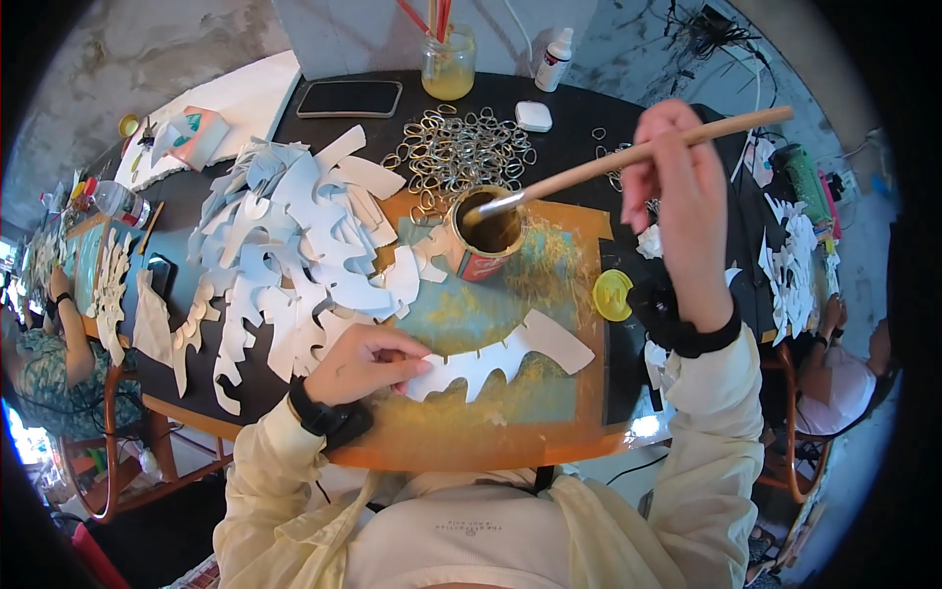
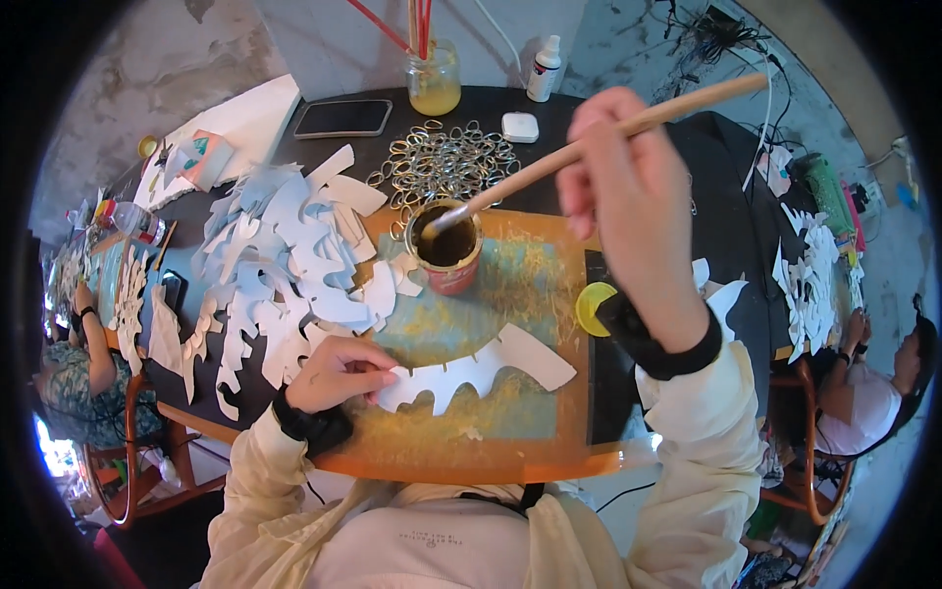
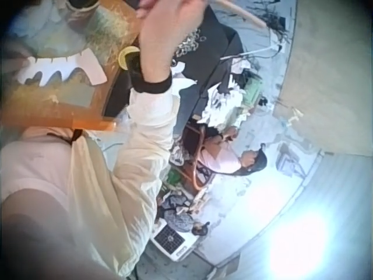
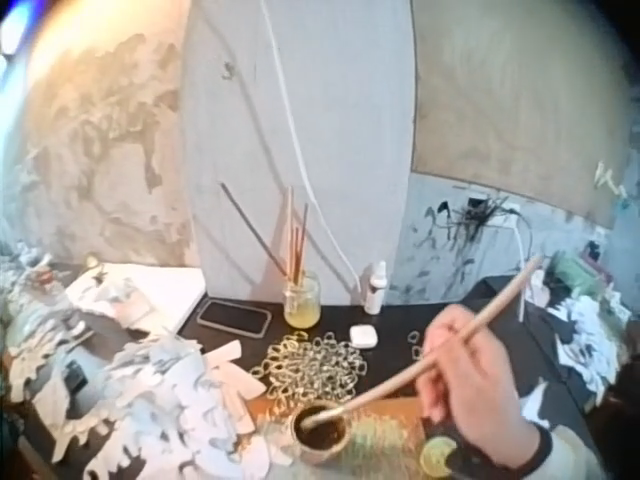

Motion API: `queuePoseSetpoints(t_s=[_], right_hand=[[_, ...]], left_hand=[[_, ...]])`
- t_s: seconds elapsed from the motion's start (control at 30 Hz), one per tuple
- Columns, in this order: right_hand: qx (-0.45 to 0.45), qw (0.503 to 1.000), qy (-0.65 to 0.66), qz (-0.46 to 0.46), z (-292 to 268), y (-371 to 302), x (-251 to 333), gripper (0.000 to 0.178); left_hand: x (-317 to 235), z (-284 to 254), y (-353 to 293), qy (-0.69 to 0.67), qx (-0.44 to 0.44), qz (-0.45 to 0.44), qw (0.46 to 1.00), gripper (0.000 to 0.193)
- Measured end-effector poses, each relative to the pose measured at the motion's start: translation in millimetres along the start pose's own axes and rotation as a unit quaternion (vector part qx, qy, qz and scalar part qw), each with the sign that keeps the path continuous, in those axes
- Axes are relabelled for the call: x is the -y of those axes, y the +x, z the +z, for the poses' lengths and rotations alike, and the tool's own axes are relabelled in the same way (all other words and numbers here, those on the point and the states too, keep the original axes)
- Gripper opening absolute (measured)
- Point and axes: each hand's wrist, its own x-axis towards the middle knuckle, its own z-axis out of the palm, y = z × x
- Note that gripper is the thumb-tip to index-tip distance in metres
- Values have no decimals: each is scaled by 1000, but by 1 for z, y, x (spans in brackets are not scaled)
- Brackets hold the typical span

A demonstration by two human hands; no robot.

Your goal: Gluing together shoe upper components using a brush and liquid adhesive.

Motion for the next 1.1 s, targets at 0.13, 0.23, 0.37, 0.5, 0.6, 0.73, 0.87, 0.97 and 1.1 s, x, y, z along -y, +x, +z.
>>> queuePoseSetpoints(t_s=[0.13,0.23,0.37,0.5,0.6,0.73,0.87,0.97,1.1], right_hand=[[-77,997,23,-12,-27,0,0,16],[-110,993,42,11,-43,-9,-1,20],[-136,991,14,10,-50,-20,-3,23],[-143,990,-3,11,-52,-35,-6,22],[-163,985,-51,-9,-54,-49,-8,21],[-197,963,-163,-80,-69,-89,-15,18],[-213,971,-85,-74,-31,-166,-3,35],[-104,984,-55,-131,-10,-226,-15,40],[19,989,-73,-125,19,-252,-21,30]], left_hand=[[-2,3,0,-11,-4,-1,1000,15],[-6,6,-1,-4,-10,-5,1000,16],[0,5,-2,1,-14,26,1000,15],[3,4,-5,26,1,21,999,19],[3,5,-4,-4,-1,20,1000,19],[5,3,-3,17,-20,14,1000,17],[1,2,-5,-3,-22,-4,1000,13],[-2,4,-5,-35,-7,-16,999,12],[0,7,-11,-47,-9,-20,999,15]])
